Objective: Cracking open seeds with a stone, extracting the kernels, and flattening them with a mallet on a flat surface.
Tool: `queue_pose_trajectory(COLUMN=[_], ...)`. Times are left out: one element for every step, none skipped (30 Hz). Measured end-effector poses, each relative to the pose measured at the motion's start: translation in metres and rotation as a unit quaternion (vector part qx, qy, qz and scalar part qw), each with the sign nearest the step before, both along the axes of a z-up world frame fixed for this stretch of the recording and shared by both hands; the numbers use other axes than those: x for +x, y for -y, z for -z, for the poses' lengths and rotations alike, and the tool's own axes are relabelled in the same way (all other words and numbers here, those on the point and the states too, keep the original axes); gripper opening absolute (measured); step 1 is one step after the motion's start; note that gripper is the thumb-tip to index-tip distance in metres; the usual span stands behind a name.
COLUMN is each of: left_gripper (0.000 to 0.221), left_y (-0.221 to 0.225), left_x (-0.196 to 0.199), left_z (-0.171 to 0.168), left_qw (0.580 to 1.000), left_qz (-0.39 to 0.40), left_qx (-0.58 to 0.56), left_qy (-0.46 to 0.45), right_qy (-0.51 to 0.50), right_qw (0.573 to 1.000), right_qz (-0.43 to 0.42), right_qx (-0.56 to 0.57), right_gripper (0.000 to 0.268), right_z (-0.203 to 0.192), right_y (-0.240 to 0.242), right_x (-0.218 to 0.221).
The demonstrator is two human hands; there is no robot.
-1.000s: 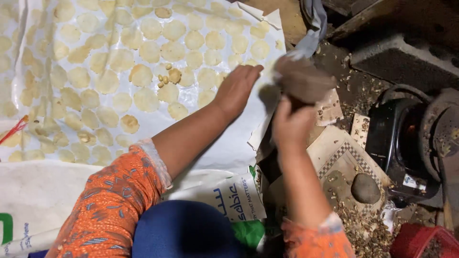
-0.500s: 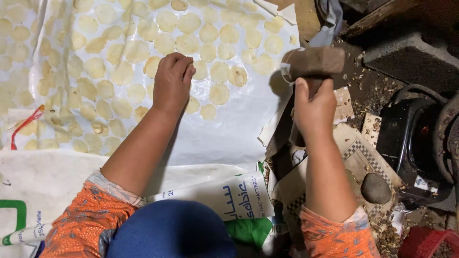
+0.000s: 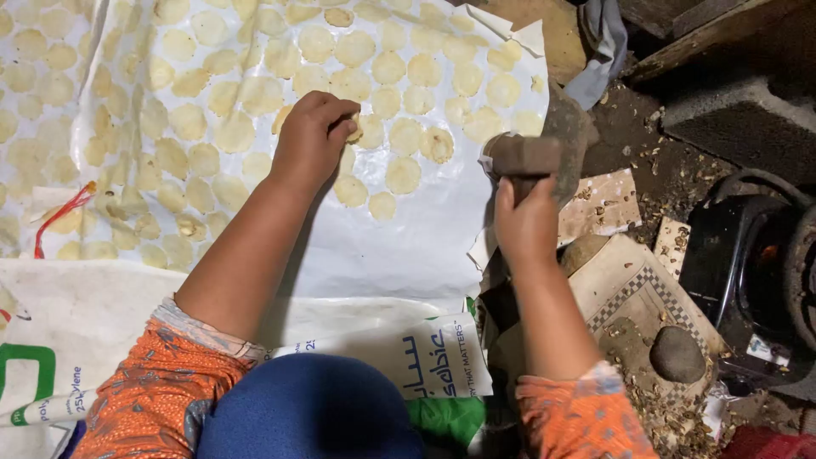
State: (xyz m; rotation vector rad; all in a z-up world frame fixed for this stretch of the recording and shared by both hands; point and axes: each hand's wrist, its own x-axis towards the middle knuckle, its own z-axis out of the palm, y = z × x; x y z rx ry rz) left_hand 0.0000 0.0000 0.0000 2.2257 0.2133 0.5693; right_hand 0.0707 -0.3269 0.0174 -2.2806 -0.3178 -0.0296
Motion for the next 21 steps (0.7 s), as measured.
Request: queue_pose_trajectory(left_gripper=[0.022,0.02,0.018,0.018,0.016,0.013,0.013,0.015,0.016,0.016,0.015,0.014,0.014,0.017,0.019,0.019,0.018,0.018,0.018,0.015,0.014], left_y=[0.001,0.001,0.004,0.004,0.005,0.006,0.006,0.006,0.006,0.008,0.01,0.013,0.02,0.028,0.036,0.053,0.071,0.089,0.099,0.108,0.121], left_x=[0.004,0.008,0.008,0.012,0.014,0.016,0.02,0.024,0.027,0.028,0.028,0.028,0.028,0.028,0.028,0.033,0.037,0.041,0.046,0.052,0.053], left_z=[-0.005,-0.009,-0.012,-0.011,-0.011,-0.011,-0.01,-0.01,-0.01,-0.014,-0.017,-0.02,-0.02,-0.021,-0.022,-0.019,-0.016,-0.013,-0.004,0.004,0.014], left_qw=[1.0,0.999,0.996,0.996,0.994,0.99,0.99,0.99,0.988,0.988,0.985,0.979,0.979,0.996,0.997,0.996,0.996,0.993,0.993,0.99,0.986], left_qz=[0.0,-0.004,-0.007,-0.006,-0.013,-0.02,-0.02,-0.026,-0.034,-0.036,-0.034,-0.031,-0.029,-0.028,-0.025,-0.024,0.024,0.072,0.071,0.107,0.143], left_qx=[0.001,0.011,0.019,0.018,0.058,0.099,0.099,0.09,0.081,0.081,0.033,-0.015,-0.013,0.028,0.068,0.068,0.072,0.075,0.075,0.078,0.079], left_qy=[0.003,-0.038,-0.083,-0.084,-0.091,-0.099,-0.096,-0.11,-0.125,-0.124,-0.163,-0.202,-0.202,-0.082,0.041,0.042,0.052,0.062,0.063,0.056,0.045], right_qy=[0.003,-0.038,-0.083,-0.084,-0.036,0.012,0.015,-0.008,-0.031,-0.03,-0.034,-0.039,-0.04,-0.02,0.002,0.002,-0.065,-0.133,-0.131,-0.126,-0.125], right_qw=[1.0,0.996,0.982,0.982,0.99,0.995,0.995,0.994,0.993,0.993,0.992,0.991,0.991,0.993,0.994,0.994,0.993,0.987,0.987,0.989,0.988], right_qz=[0.0,0.05,0.101,0.102,0.078,0.054,0.054,0.059,0.062,0.06,0.069,0.077,0.079,0.073,0.065,0.066,0.056,0.046,0.046,0.066,0.085], right_qx=[0.001,-0.067,-0.136,-0.138,-0.112,-0.086,-0.086,-0.093,-0.099,-0.098,-0.1,-0.102,-0.102,-0.093,-0.084,-0.084,-0.08,-0.076,-0.076,-0.03,0.012], right_gripper=[0.049,0.059,0.069,0.069,0.062,0.055,0.055,0.059,0.063,0.063,0.063,0.063,0.063,0.059,0.056,0.056,0.047,0.04,0.04,0.036,0.034], right_z=[0.0,0.0,0.0,0.008,0.017,0.025,0.019,0.014,0.008,0.008,0.009,0.01,0.011,0.011,0.011,0.0,-0.01,-0.02,-0.041,-0.062,-0.083], right_y=[-0.004,-0.009,-0.011,-0.007,-0.002,0.003,0.0,-0.003,-0.006,-0.006,-0.006,-0.006,-0.005,-0.004,-0.003,0.001,0.006,0.012,0.011,0.009,0.01], right_x=[-0.003,-0.005,-0.011,-0.011,-0.011,-0.012,-0.011,-0.01,-0.01,-0.009,-0.01,-0.011,-0.009,-0.007,-0.004,0.005,0.014,0.023,0.023,0.023,0.02])
